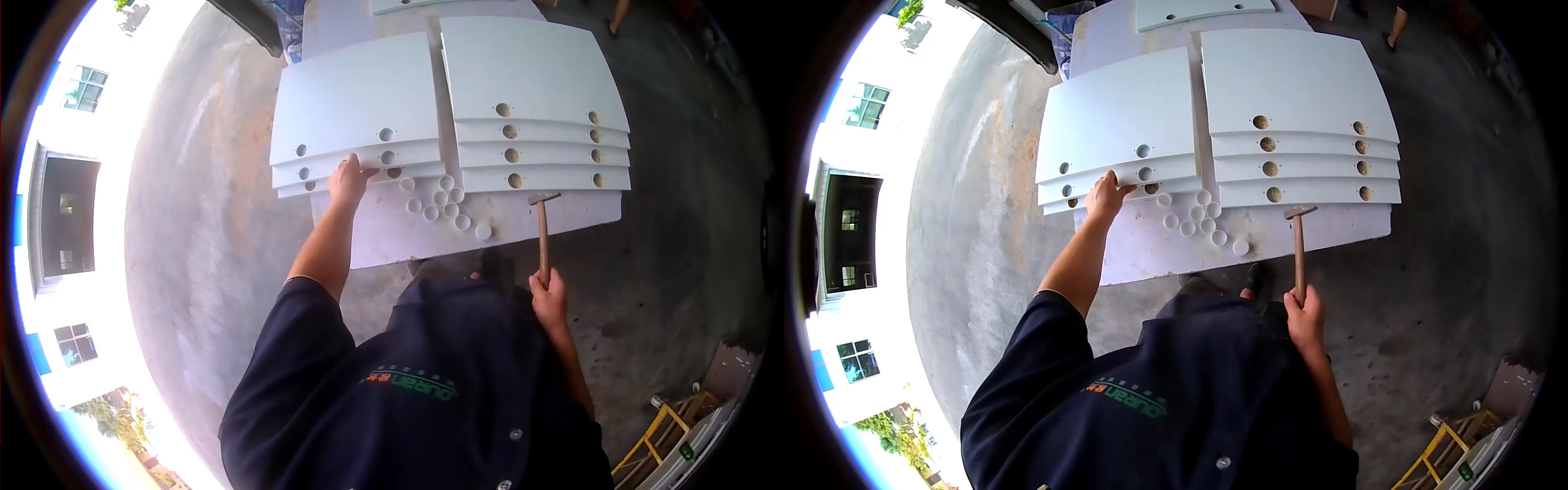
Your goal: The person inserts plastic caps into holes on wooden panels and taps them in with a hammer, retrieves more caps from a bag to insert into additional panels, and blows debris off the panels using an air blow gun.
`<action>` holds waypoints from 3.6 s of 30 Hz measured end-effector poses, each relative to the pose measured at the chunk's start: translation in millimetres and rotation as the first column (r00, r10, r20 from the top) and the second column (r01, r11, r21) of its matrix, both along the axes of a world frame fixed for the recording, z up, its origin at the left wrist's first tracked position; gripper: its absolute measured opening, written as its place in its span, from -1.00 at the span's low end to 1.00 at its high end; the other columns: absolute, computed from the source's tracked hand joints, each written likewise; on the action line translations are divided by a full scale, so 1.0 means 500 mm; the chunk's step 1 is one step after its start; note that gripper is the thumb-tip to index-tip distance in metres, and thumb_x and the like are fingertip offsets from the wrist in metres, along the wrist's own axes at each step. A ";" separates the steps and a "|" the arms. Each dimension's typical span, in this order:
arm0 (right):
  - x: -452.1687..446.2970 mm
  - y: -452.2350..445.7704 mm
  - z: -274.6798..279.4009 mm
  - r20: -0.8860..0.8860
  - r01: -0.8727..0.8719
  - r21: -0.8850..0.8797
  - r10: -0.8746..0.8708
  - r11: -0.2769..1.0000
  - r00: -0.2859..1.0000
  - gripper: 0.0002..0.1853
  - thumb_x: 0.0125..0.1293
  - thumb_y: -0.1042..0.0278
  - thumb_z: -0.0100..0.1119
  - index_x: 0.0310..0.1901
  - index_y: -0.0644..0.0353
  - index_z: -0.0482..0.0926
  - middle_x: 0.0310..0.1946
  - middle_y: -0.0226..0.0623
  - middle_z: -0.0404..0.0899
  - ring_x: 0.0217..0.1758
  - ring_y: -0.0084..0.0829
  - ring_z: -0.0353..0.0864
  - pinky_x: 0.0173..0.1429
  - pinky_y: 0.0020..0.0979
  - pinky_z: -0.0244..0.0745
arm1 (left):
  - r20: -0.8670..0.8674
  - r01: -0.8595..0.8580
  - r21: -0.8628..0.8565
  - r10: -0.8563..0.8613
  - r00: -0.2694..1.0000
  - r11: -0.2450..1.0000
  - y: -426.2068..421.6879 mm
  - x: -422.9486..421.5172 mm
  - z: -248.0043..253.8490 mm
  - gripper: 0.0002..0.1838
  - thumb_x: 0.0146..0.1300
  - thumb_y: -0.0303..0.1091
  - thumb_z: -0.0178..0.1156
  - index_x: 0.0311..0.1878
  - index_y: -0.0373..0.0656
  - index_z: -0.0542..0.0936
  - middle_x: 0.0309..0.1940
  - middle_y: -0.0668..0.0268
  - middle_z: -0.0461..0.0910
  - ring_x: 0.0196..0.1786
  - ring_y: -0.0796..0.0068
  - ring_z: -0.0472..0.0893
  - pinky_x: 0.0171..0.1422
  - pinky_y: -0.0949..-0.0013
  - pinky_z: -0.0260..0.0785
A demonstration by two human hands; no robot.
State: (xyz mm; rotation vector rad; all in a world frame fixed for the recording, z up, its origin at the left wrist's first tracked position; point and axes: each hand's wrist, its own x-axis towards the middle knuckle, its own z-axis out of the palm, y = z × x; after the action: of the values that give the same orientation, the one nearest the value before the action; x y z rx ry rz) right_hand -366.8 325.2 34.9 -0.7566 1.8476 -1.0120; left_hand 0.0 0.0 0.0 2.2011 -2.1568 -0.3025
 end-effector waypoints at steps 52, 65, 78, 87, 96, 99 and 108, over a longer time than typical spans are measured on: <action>0.095 -0.068 -0.001 0.068 0.031 0.080 -0.037 0.996 0.997 -0.86 0.29 0.40 0.25 -0.30 0.20 0.47 -0.52 -0.46 0.42 -0.46 -0.62 0.35 -0.32 -0.46 0.35 | -0.197 0.306 0.049 -0.291 0.936 0.951 0.071 -0.054 -0.018 -0.74 0.26 -0.33 0.08 -0.06 0.06 0.68 -0.15 0.21 0.68 -0.09 0.09 0.65 0.02 0.11 0.49; 0.108 -0.093 0.007 0.057 0.018 0.038 -0.020 0.999 0.998 -0.84 0.29 0.40 0.25 -0.34 0.17 0.44 -0.54 -0.50 0.39 -0.49 -0.62 0.32 -0.37 -0.46 0.30 | -0.331 0.529 0.083 -0.478 0.814 0.844 0.180 -0.079 0.002 -0.73 0.22 -0.14 0.20 -0.08 -0.03 0.57 -0.18 0.17 0.66 -0.17 0.04 0.65 -0.08 0.02 0.48; 0.143 -0.120 0.011 0.200 -0.007 0.044 -0.001 0.999 0.980 -0.87 0.31 0.46 0.23 -0.32 0.14 0.43 -0.62 -0.57 0.33 -0.71 -0.72 0.19 -0.63 -0.54 0.09 | -0.233 -0.182 -0.236 0.126 0.964 0.955 0.106 0.142 0.012 -0.87 0.30 -0.20 0.15 -0.26 0.01 0.60 -0.30 0.18 0.67 -0.21 0.03 0.65 -0.16 0.06 0.47; 0.169 -0.119 0.028 0.186 -0.015 0.048 0.006 0.999 0.983 -0.86 0.32 0.47 0.22 -0.30 0.14 0.43 -0.62 -0.55 0.33 -0.71 -0.72 0.20 -0.64 -0.55 0.10 | -0.099 -0.224 -0.034 0.219 0.971 0.974 0.029 0.293 -0.007 -0.81 0.30 -0.21 0.07 -0.23 0.03 0.67 -0.17 0.22 0.69 -0.08 0.06 0.64 0.00 0.08 0.47; 0.181 -0.119 0.028 0.197 0.046 0.052 -0.055 0.998 0.979 -0.86 0.33 0.47 0.21 -0.31 0.14 0.41 -0.62 -0.56 0.32 -0.71 -0.71 0.21 -0.65 -0.56 0.11 | -0.161 -0.196 -0.130 0.174 0.971 0.972 0.050 0.307 -0.023 -0.69 0.30 -0.17 0.11 0.05 0.06 0.65 -0.10 0.18 0.69 -0.05 0.07 0.65 0.00 0.09 0.50; 0.187 -0.128 0.038 0.224 0.054 0.057 -0.065 0.997 0.972 -0.86 0.34 0.46 0.21 -0.31 0.14 0.41 -0.61 -0.56 0.33 -0.71 -0.71 0.21 -0.65 -0.56 0.10 | -0.075 -0.157 -0.101 0.150 0.986 0.982 0.058 0.322 -0.036 -0.60 0.28 -0.16 0.10 0.17 0.10 0.60 -0.08 0.18 0.68 -0.06 0.07 0.66 0.01 0.10 0.51; 0.189 -0.134 0.025 0.211 0.019 0.048 -0.029 0.999 0.977 -0.86 0.33 0.45 0.22 -0.31 0.14 0.42 -0.62 -0.55 0.35 -0.71 -0.71 0.23 -0.65 -0.55 0.12 | 0.123 -0.052 0.099 0.040 0.992 0.994 0.060 0.293 0.002 -0.50 0.21 -0.35 0.02 0.26 0.05 0.50 -0.17 0.14 0.68 -0.07 0.12 0.67 -0.05 0.08 0.50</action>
State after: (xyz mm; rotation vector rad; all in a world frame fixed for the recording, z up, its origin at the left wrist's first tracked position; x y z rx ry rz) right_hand -272.2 257.9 47.4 -0.5771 1.6939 -1.0207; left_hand 146.3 30.0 1.0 2.3796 -2.1931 -0.2907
